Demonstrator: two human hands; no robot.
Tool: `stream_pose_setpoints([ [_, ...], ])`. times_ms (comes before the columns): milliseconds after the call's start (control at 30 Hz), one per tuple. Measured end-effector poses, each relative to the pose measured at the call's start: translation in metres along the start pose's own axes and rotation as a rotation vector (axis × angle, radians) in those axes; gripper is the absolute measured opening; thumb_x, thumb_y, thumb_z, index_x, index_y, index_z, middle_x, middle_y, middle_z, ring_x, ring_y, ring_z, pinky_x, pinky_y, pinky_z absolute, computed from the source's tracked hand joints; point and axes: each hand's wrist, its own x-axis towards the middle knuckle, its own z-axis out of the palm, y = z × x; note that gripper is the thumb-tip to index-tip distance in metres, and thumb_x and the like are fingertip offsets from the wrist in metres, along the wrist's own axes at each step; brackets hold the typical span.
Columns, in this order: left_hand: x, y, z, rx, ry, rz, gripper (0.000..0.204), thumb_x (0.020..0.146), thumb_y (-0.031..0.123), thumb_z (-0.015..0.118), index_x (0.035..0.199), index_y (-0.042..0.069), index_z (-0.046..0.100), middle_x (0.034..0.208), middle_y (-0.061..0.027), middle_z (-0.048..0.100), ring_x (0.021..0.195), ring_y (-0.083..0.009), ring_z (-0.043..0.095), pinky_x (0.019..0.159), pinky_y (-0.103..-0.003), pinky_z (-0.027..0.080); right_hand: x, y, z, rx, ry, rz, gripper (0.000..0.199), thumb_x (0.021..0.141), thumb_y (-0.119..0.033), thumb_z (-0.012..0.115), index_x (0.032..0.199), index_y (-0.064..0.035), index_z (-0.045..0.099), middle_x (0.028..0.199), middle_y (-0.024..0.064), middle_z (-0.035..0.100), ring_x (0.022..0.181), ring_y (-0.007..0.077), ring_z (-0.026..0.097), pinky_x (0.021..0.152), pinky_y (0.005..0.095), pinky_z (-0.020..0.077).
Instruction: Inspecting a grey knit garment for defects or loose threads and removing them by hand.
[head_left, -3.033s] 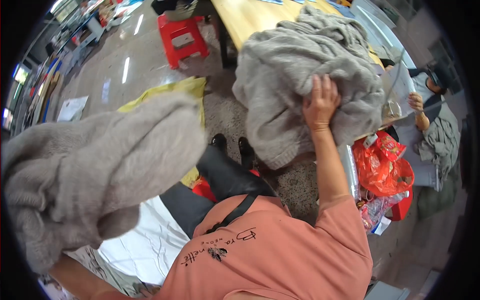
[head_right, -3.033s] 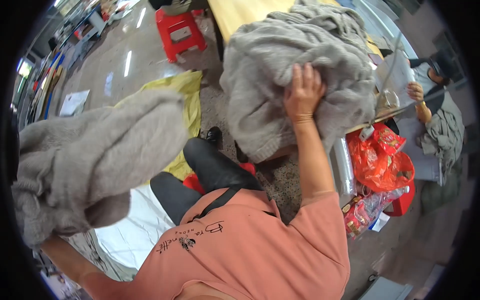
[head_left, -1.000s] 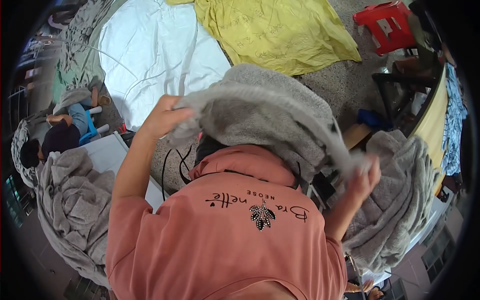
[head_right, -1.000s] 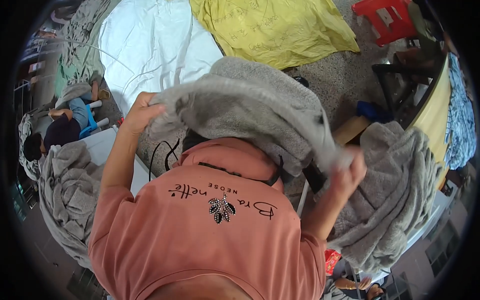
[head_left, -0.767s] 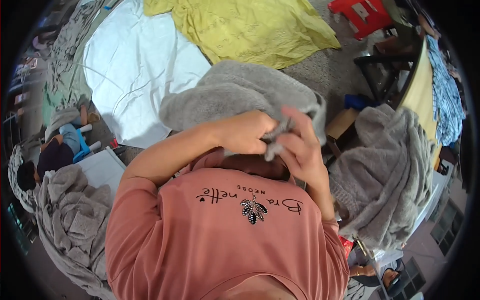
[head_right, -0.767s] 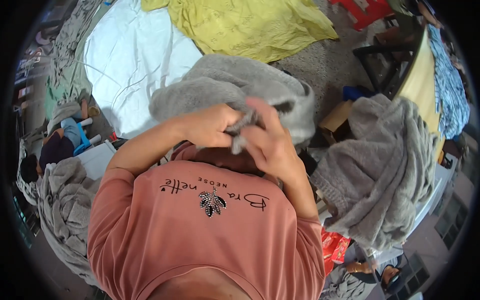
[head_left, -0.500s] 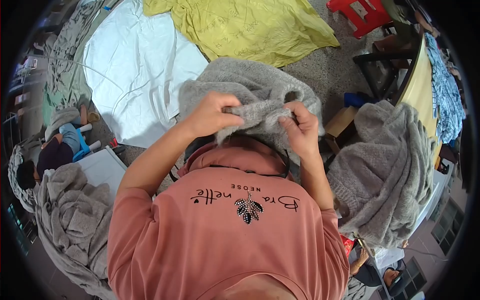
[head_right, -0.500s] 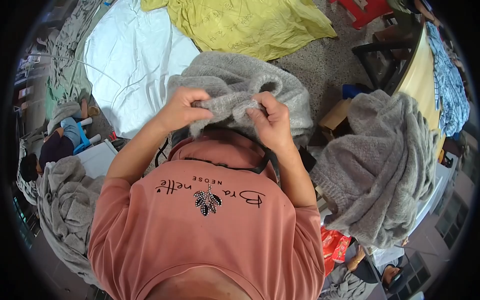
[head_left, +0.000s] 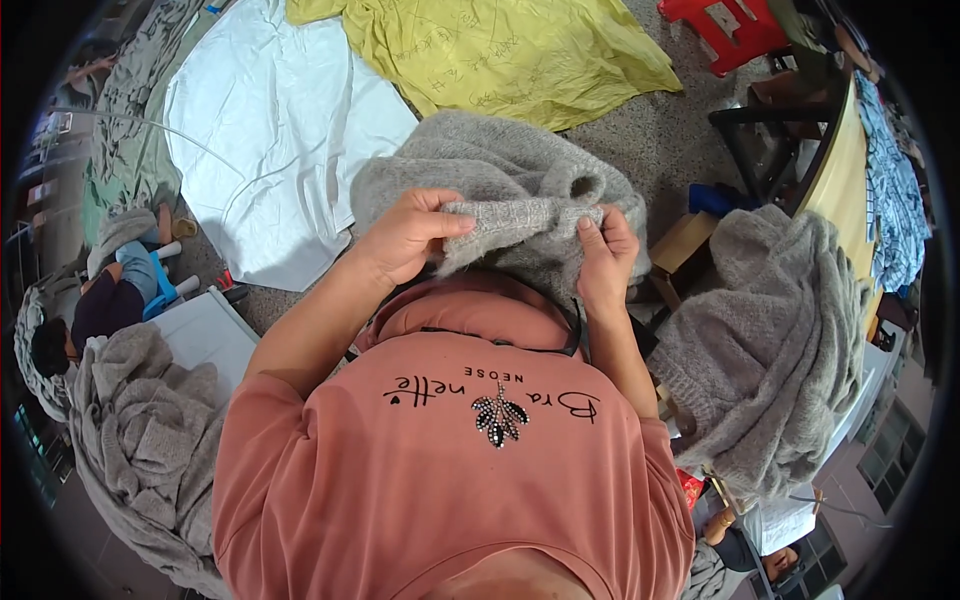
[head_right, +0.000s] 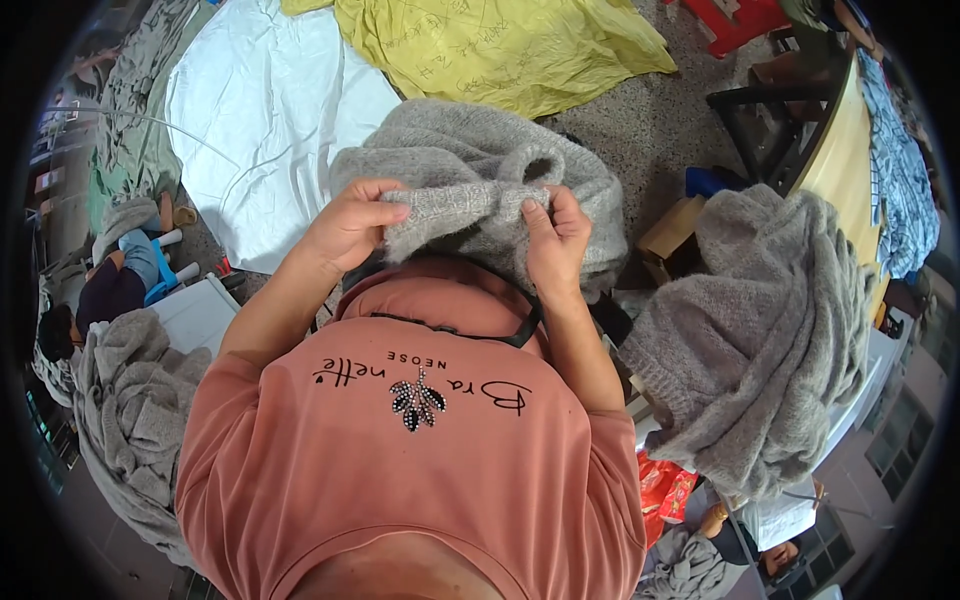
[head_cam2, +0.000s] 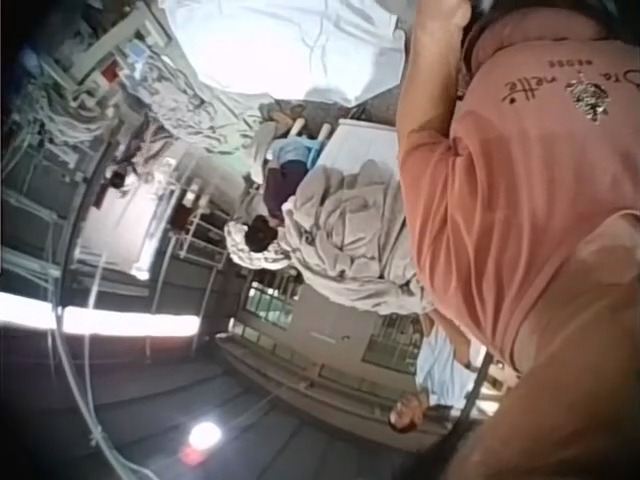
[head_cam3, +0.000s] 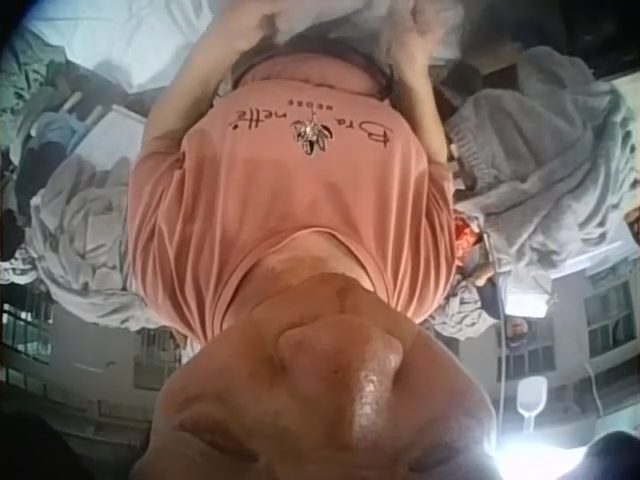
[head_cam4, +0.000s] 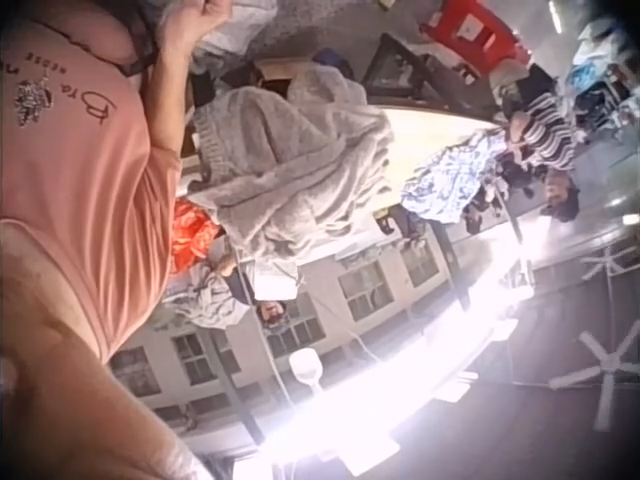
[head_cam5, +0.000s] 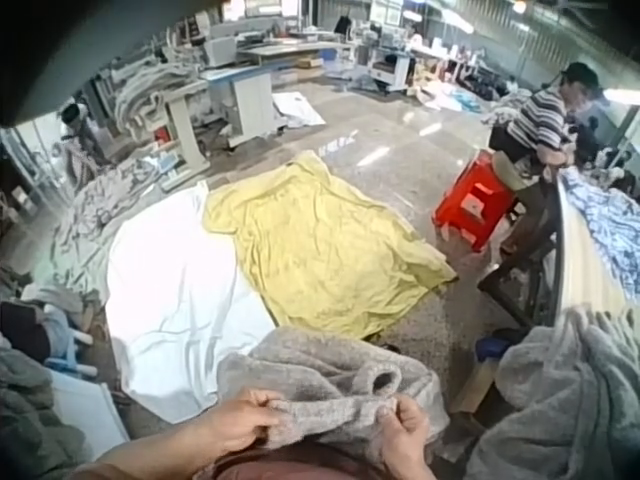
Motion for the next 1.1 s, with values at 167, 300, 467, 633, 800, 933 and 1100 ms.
stream_pose_setpoints([
  [167, -0.001, 0.014, 0.010, -0.099, -0.019, 0.217, 0.016, 0.073, -0.001, 0.058, 0.089, 0.000, 0.059, 0.080, -0.0040, 0.061, 0.069, -0.0097, 0.057, 0.064, -0.021, 0.044, -0.006, 0.001, 0.003, -0.183, -0.070, -0.013, 0.009, 0.075, 0.004, 0.055, 0.083, 0.0000, 0.052, 0.074, 0.0004, 0.050, 0.066, 0.0067, 0.044, 0.058, 0.0199, 0.0366],
  [300, 0.003, 0.016, 0.011, 0.015, -0.091, 0.258, 0.015, 0.075, 0.000, 0.057, 0.090, 0.000, 0.059, 0.084, -0.0043, 0.061, 0.075, -0.0094, 0.056, 0.070, -0.022, 0.043, -0.005, -0.027, 0.005, -0.538, -0.148, -0.423, 0.023, 0.068, 0.008, 0.058, 0.088, -0.0011, 0.051, 0.079, 0.0059, 0.053, 0.060, 0.0093, 0.042, 0.053, 0.0219, 0.0361],
  [467, 0.008, 0.012, 0.022, 0.010, 0.017, 0.120, 0.017, 0.076, 0.002, 0.057, 0.092, -0.002, 0.059, 0.086, -0.0043, 0.061, 0.077, -0.0091, 0.056, 0.071, -0.022, 0.043, -0.014, -0.043, -0.004, -0.606, -0.314, 0.052, 0.023, 0.066, 0.006, 0.058, 0.087, -0.0019, 0.051, 0.076, 0.0128, 0.055, 0.063, 0.0215, 0.052, 0.056, 0.0269, 0.0416],
  [633, 0.010, 0.013, 0.024, 0.016, 0.061, 0.161, 0.016, 0.075, 0.002, 0.059, 0.090, -0.003, 0.061, 0.083, -0.0047, 0.062, 0.073, -0.0096, 0.056, 0.069, -0.023, 0.043, -0.019, -0.007, -0.022, -0.789, -0.593, -0.071, 0.021, 0.066, 0.002, 0.057, 0.087, -0.0022, 0.053, 0.078, 0.0133, 0.056, 0.071, 0.0309, 0.056, 0.061, 0.0335, 0.0443],
  [800, 0.014, 0.012, 0.029, 0.029, 0.046, 0.182, 0.016, 0.072, 0.000, 0.059, 0.087, -0.002, 0.061, 0.081, -0.0052, 0.063, 0.072, -0.0095, 0.057, 0.067, -0.023, 0.043, -0.020, -0.013, -0.022, -0.809, -0.428, -0.278, 0.020, 0.067, 0.001, 0.056, 0.087, -0.0017, 0.053, 0.082, 0.0140, 0.058, 0.077, 0.0350, 0.056, 0.065, 0.0368, 0.0454],
  [933, 0.022, 0.005, 0.037, 0.047, 0.049, 0.186, 0.013, 0.070, -0.001, 0.059, 0.083, -0.002, 0.062, 0.077, -0.0038, 0.061, 0.070, -0.0085, 0.055, 0.065, -0.023, 0.043, -0.019, -0.025, -0.014, -0.802, -0.410, -0.206, 0.023, 0.066, 0.003, 0.054, 0.088, -0.0010, 0.054, 0.084, 0.0166, 0.057, 0.076, 0.0341, 0.056, 0.063, 0.0367, 0.0465],
  [1100, 0.025, -0.007, 0.046, 0.085, -0.021, 0.090, 0.008, 0.073, 0.001, 0.058, 0.079, -0.001, 0.061, 0.072, -0.0017, 0.059, 0.066, -0.0071, 0.053, 0.060, -0.022, 0.042, -0.019, -0.052, 0.011, -0.608, -0.565, -0.821, 0.025, 0.064, 0.000, 0.057, 0.088, -0.0032, 0.058, 0.086, 0.0134, 0.057, 0.070, 0.0275, 0.058, 0.056, 0.0333, 0.0470],
])
